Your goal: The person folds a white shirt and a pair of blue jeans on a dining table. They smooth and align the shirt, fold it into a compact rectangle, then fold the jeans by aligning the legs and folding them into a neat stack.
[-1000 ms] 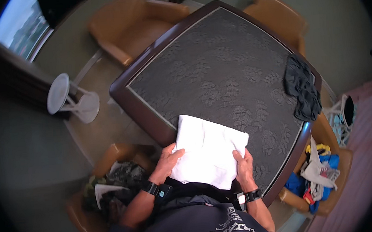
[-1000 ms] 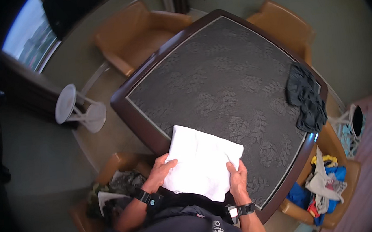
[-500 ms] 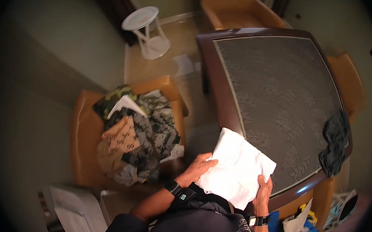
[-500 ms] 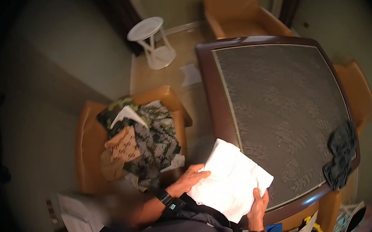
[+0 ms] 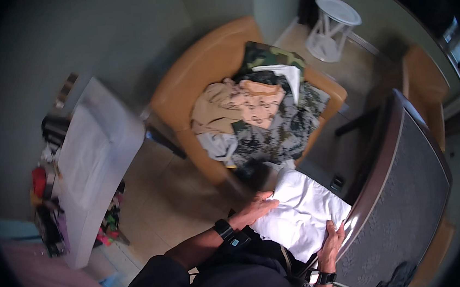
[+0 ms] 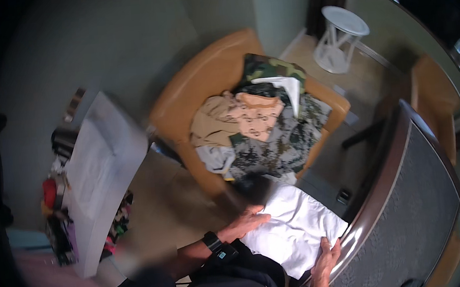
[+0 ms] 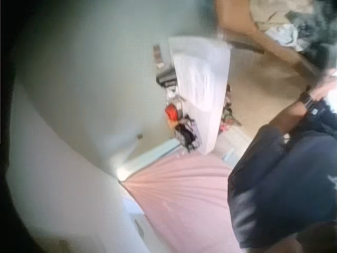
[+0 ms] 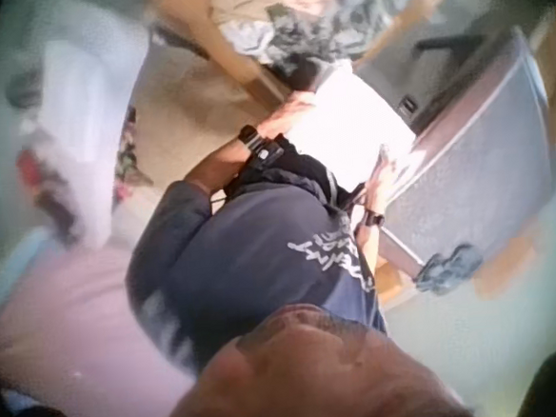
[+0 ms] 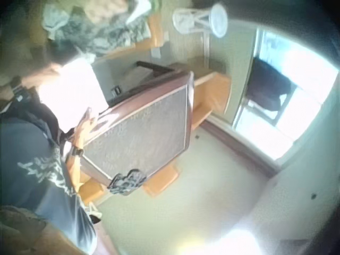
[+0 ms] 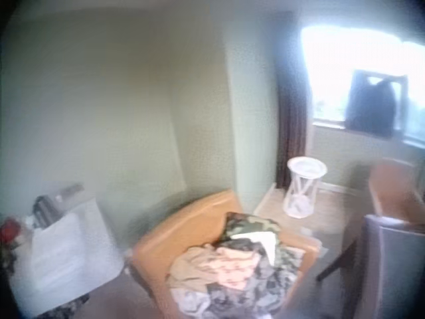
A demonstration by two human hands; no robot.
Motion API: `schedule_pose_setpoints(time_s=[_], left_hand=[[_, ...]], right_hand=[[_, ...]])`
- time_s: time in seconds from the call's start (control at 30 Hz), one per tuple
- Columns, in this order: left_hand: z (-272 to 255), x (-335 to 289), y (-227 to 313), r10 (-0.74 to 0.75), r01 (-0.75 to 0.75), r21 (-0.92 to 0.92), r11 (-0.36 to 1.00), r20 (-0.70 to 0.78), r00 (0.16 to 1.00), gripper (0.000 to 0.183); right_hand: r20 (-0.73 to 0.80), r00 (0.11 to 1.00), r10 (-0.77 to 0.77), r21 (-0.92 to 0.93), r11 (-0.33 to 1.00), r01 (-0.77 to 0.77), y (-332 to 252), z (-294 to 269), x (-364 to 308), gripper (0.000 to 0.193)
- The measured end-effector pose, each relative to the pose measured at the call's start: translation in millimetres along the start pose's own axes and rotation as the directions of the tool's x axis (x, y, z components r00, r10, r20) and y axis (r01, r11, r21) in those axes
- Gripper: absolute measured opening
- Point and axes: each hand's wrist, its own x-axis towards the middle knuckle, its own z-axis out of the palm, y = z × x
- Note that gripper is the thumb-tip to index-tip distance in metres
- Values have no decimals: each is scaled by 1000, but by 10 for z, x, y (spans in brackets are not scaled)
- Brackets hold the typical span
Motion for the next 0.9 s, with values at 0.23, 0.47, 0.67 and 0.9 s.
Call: schedule_pose_setpoints(time_s=[0.23, 0.47, 0.67, 0.9], left_hand=[[-568, -924, -369, 95, -187, -282, 941, -310, 946, 36], [-1263, -1847, -200, 46, -223, -330, 917, -466, 883, 34], [-1793, -2373, -360, -61, -311, -418, 854, -673, 737, 26], [-3165, -2946, -429, -40, -576, -410, 707, -837, 546, 26]], right_hand=[[316, 930, 187, -95, 982, -165, -158, 961, -253, 29], [551, 794, 259, -199, 964, -177, -133, 1909, -627, 24], [627, 672, 393, -368, 910, -189, 231, 2852, -912, 28], [795, 458, 397, -424, 904, -48, 484, 4749, -1686, 26]])
